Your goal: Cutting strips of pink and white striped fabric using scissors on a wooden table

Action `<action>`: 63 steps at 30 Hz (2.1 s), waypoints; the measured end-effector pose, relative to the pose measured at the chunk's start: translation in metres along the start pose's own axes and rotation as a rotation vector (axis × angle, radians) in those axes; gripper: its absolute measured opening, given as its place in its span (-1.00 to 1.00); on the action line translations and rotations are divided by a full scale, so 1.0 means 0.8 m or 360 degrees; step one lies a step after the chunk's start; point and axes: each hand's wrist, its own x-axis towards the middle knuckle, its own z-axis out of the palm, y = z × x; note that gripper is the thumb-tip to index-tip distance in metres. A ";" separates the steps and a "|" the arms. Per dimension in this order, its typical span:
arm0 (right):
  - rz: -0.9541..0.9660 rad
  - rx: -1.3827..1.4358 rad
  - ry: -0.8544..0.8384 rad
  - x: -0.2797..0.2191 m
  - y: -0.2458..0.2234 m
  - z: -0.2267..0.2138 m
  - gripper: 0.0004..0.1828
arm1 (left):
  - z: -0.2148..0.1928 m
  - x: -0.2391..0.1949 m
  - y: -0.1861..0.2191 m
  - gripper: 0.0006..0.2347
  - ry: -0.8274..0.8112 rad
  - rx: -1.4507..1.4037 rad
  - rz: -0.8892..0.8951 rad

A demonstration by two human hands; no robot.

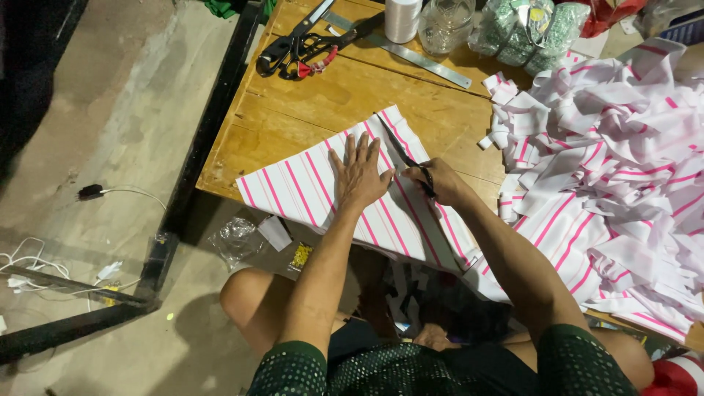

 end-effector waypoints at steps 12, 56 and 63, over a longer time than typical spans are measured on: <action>-0.0135 -0.1611 -0.0001 -0.061 0.035 0.015 -0.73 | 0.070 0.031 -0.040 -0.64 0.1238 -0.0528 0.0047; -0.1166 -0.1772 0.1110 0.085 0.242 0.053 -0.74 | 0.003 -0.011 0.041 -0.75 0.0796 -0.0833 0.0721; -0.1168 -0.2003 0.1027 0.095 0.217 0.011 -0.74 | -0.063 -0.122 0.021 -0.34 -0.0330 0.0078 -0.0334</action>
